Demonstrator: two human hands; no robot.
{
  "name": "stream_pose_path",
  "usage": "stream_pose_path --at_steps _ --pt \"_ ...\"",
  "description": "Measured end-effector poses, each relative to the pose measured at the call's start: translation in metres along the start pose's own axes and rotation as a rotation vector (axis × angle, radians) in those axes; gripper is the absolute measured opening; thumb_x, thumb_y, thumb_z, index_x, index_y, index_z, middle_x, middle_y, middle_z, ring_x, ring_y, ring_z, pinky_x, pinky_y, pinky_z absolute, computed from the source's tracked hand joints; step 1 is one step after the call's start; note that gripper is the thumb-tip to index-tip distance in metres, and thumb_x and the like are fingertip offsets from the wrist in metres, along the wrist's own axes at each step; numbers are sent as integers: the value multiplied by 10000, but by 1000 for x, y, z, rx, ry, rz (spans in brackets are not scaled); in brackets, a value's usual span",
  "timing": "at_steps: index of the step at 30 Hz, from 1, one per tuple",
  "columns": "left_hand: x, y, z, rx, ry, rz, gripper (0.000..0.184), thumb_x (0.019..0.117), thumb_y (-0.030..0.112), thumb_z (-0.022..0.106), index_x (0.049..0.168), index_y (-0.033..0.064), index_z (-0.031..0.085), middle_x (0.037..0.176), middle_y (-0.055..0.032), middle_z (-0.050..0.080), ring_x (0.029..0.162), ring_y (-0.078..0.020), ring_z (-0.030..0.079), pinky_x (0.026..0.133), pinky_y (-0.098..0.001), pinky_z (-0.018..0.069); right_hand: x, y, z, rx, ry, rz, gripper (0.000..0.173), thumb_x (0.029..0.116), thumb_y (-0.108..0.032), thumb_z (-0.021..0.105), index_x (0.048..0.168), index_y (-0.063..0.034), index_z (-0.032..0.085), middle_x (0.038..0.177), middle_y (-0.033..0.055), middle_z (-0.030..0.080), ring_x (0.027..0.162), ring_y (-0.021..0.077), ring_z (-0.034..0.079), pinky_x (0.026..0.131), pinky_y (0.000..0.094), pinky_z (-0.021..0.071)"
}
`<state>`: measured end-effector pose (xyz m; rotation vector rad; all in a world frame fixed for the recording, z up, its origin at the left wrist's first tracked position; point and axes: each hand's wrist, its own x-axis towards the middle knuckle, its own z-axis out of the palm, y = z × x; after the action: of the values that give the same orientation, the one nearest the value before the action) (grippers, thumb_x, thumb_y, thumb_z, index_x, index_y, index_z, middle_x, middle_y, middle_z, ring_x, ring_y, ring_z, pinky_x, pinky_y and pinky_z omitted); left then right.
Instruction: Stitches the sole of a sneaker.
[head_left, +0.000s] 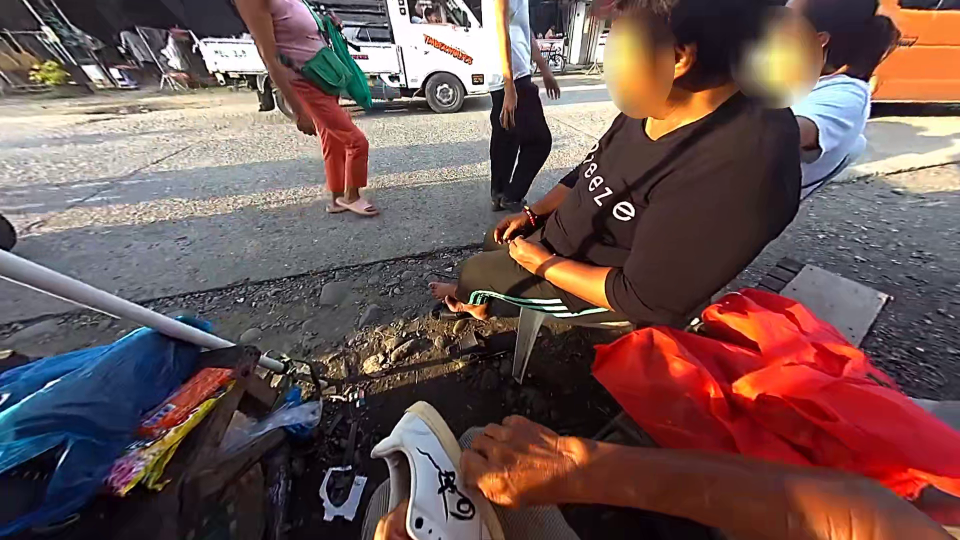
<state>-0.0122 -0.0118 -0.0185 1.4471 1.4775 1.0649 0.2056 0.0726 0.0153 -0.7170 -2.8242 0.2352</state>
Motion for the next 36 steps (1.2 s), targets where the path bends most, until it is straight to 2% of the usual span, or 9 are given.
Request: stream_pose_path --at_steps 4,11,19,22,25,28,30,32,36 --pt "2 -3 4 -136 14 -51 97 831 41 662 904 85 708 795 86 715 773 23 680 750 -236 590 -2 3 2 -67 147 24 245 1001 -291 582 913 -77 661 700 75 637 601 248 661 500 407 520" --pt "6 2 15 -271 22 36 138 897 6 661 934 135 691 866 146 723 859 49 680 818 -205 585 -21 7 15 100 181 235 404 1034 -404 543 853 -68 674 642 76 610 576 252 644 490 426 492" --pt "4 2 14 -281 48 35 156 888 -5 667 931 142 695 867 133 736 840 32 693 805 -203 595 -91 24 25 106 275 555 374 1004 -416 569 850 -90 671 610 52 595 536 229 609 468 445 458" --pt "2 -2 15 -160 81 75 109 882 9 650 909 109 683 846 147 719 834 73 675 799 -170 582 -98 17 28 395 184 687 438 1017 -490 546 917 -87 688 658 43 603 586 195 594 539 440 469" --pt "0 -7 16 13 139 183 76 860 39 643 798 57 684 779 102 686 807 92 641 778 -137 530 -92 7 34 808 57 721 481 971 -599 582 894 -126 626 671 -51 496 592 66 471 566 301 405" --pt "-1 -8 11 9 136 184 80 866 35 639 806 65 683 789 117 686 817 101 639 790 -129 532 -88 -2 29 1037 167 633 379 1014 -475 597 850 -134 569 683 -93 491 578 -30 455 536 161 383" --pt "-2 -9 8 -53 115 171 102 879 23 636 836 99 688 819 149 699 836 101 651 799 -134 550 -82 -8 28 1066 326 542 272 1028 -342 610 944 -88 658 807 -77 588 691 -60 519 615 119 433" --pt "-2 -9 8 -93 100 154 138 879 7 633 855 127 695 835 164 709 842 94 660 799 -142 563 -70 -12 34 948 400 480 272 1022 -287 621 1078 -49 741 954 5 688 816 6 603 719 182 510" --pt "-2 -9 8 -143 71 155 179 883 -16 620 896 145 696 870 168 722 868 75 674 818 -156 572 -39 -15 56 534 431 472 237 986 -256 627 1132 -161 789 1020 44 690 778 87 651 633 284 550"
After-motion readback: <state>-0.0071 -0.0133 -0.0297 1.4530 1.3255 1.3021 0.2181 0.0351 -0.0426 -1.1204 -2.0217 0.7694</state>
